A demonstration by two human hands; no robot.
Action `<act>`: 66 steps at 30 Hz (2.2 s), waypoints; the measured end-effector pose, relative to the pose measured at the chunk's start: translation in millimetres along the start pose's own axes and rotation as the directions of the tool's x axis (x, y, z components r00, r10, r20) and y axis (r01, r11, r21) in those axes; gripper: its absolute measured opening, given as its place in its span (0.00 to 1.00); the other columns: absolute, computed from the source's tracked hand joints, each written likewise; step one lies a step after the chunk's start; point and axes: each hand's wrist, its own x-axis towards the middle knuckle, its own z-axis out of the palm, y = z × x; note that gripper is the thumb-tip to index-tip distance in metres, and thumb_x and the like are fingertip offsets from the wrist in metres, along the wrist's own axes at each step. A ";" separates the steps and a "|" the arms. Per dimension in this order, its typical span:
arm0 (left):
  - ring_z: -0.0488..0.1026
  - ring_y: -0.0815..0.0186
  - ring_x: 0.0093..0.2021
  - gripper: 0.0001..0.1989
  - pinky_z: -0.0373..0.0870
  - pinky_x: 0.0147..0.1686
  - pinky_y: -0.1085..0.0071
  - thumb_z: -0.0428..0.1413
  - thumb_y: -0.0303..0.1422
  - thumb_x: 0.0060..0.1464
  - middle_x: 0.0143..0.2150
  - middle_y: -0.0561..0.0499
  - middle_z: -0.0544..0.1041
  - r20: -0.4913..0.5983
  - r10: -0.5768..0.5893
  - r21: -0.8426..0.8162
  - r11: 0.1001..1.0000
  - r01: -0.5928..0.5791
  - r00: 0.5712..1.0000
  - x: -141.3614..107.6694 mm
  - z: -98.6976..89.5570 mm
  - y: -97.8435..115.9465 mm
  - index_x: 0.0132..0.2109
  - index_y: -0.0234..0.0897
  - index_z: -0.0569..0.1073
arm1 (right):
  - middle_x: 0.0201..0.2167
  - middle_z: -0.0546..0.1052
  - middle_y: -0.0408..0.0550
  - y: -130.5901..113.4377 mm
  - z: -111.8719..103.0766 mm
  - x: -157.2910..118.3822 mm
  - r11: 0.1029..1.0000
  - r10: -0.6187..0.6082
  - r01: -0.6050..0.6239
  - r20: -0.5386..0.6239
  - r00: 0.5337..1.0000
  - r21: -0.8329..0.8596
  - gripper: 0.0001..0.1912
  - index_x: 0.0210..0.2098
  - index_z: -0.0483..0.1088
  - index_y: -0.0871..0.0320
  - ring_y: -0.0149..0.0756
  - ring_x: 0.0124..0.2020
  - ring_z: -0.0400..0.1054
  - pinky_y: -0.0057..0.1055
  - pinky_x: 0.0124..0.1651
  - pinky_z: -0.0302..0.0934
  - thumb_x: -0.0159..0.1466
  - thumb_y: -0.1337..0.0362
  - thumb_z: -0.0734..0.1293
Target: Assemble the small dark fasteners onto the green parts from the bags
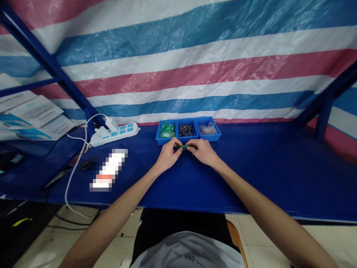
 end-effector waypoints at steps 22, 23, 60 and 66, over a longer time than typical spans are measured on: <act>0.76 0.64 0.45 0.15 0.74 0.48 0.63 0.56 0.18 0.51 0.44 0.50 0.75 0.077 -0.026 0.016 1.000 0.025 0.997 0.2 1.7 -5.8 0.45 0.39 0.71 | 0.38 0.82 0.46 2.4 1.0 1.4 0.999 -0.040 0.041 -0.018 0.999 0.012 0.11 0.36 0.77 0.56 0.41 0.41 0.77 0.37 0.49 0.66 0.57 0.74 0.67; 0.76 0.63 0.45 0.15 0.74 0.48 0.62 0.56 0.18 0.52 0.44 0.50 0.76 0.074 -0.025 0.029 0.999 0.023 0.997 0.2 1.3 -5.6 0.45 0.39 0.70 | 0.37 0.82 0.46 2.4 1.0 1.3 0.999 -0.039 0.039 -0.027 0.999 0.004 0.11 0.36 0.77 0.56 0.41 0.40 0.76 0.37 0.48 0.66 0.56 0.74 0.67; 0.74 0.70 0.31 0.02 0.73 0.34 0.71 0.62 0.27 0.54 0.36 0.52 0.78 -0.053 -0.014 -0.040 0.999 0.012 0.999 2.0 -5.0 2.6 0.36 0.37 0.77 | 0.26 0.74 0.43 -2.0 -4.1 0.7 0.860 0.153 -0.150 0.035 0.988 0.487 0.19 0.33 0.70 0.58 0.32 0.28 0.68 0.31 0.32 0.67 0.52 0.53 0.76; 0.75 0.68 0.29 0.03 0.71 0.31 0.72 0.61 0.29 0.55 0.29 0.54 0.76 -0.023 -0.085 -0.151 0.985 0.081 0.996 2.4 -5.0 3.0 0.38 0.37 0.76 | 0.26 0.75 0.43 -1.7 -5.0 0.8 0.835 0.171 -0.156 0.021 0.985 0.528 0.21 0.42 0.70 0.58 0.33 0.28 0.71 0.30 0.32 0.67 0.53 0.58 0.76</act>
